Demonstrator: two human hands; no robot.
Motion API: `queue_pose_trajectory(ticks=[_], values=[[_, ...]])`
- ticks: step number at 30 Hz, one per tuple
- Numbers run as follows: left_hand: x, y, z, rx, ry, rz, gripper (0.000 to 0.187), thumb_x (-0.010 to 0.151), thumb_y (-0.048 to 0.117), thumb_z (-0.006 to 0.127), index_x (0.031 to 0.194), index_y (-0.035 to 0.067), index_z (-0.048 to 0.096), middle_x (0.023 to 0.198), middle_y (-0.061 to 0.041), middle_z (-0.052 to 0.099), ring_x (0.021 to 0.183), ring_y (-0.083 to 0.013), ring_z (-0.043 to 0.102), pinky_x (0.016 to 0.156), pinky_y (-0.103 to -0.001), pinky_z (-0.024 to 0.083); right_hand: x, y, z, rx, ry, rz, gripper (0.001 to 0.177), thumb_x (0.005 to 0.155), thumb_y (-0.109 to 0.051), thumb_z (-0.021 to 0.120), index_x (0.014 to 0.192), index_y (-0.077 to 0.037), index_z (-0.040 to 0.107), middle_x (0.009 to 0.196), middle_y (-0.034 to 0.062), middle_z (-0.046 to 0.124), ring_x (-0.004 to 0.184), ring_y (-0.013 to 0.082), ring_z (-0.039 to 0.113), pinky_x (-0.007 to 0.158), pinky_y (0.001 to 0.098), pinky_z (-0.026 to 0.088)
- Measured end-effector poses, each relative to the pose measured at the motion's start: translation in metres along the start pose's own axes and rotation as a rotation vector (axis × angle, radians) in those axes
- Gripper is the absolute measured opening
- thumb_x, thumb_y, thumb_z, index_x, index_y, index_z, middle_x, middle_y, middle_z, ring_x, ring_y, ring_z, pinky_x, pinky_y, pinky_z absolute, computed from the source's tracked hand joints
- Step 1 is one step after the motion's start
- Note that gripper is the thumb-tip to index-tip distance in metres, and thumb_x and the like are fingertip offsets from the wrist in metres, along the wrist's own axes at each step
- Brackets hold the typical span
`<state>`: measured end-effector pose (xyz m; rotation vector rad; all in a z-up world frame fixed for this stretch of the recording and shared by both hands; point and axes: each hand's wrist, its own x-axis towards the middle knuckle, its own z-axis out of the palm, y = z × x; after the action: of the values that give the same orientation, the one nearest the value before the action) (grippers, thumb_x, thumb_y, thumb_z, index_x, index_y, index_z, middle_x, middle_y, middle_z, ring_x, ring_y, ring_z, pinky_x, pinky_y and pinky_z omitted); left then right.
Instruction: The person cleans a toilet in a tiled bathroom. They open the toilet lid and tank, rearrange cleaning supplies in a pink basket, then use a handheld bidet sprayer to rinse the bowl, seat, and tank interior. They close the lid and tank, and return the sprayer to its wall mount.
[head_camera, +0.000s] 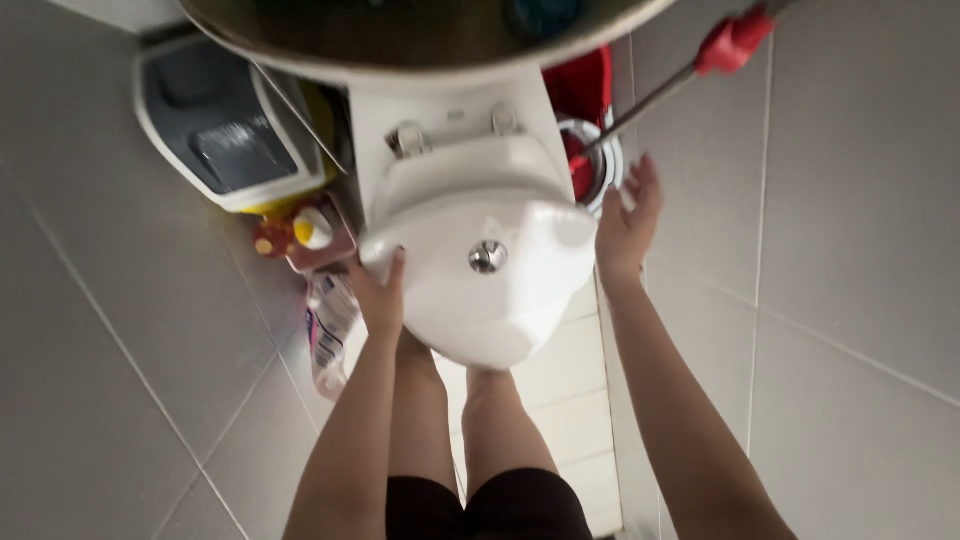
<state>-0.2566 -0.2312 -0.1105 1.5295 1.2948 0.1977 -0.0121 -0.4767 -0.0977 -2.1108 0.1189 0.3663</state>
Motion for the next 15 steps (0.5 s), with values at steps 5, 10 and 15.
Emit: queue_pose_trajectory(ticks=[5, 10, 15], values=[[0.012, -0.04, -0.01, 0.356, -0.007, -0.012, 0.094, 0.083, 0.048, 0.084, 0.144, -0.01, 0.044, 0.133, -0.029, 0.061, 0.124, -0.0417, 0.058, 0.106, -0.046, 0.044, 0.066, -0.168, 0.003, -0.156, 0.005, -0.614, 0.051, 0.109, 0.008, 0.057, 0.154, -0.015, 0.054, 0.124, 0.0105, 0.057, 0.109, 0.0166, 0.059, 0.091, 0.0311, 0.055], [0.035, -0.019, -0.024, 0.42, -0.141, -0.214, 0.106, 0.076, 0.06, 0.081, 0.144, -0.01, 0.041, 0.133, -0.028, 0.062, 0.123, -0.0376, 0.063, 0.103, -0.043, 0.048, 0.127, -0.315, 0.062, -0.73, -0.38, -0.329, 0.047, 0.109, -0.014, 0.054, 0.153, -0.029, 0.05, 0.087, 0.0117, 0.074, 0.07, 0.0214, 0.068, 0.071, 0.0377, 0.057], [0.052, -0.009, -0.037, 0.546, -0.378, -0.424, 0.094, 0.074, 0.063, 0.075, 0.139, -0.001, 0.053, 0.124, -0.02, 0.07, 0.116, -0.0332, 0.07, 0.1, -0.041, 0.054, 0.159, -0.334, 0.105, -1.115, -0.672, -0.176, 0.07, 0.094, -0.024, 0.05, 0.16, -0.039, 0.03, 0.103, 0.0157, 0.073, 0.091, 0.0371, 0.07, 0.082, 0.0492, 0.055]])
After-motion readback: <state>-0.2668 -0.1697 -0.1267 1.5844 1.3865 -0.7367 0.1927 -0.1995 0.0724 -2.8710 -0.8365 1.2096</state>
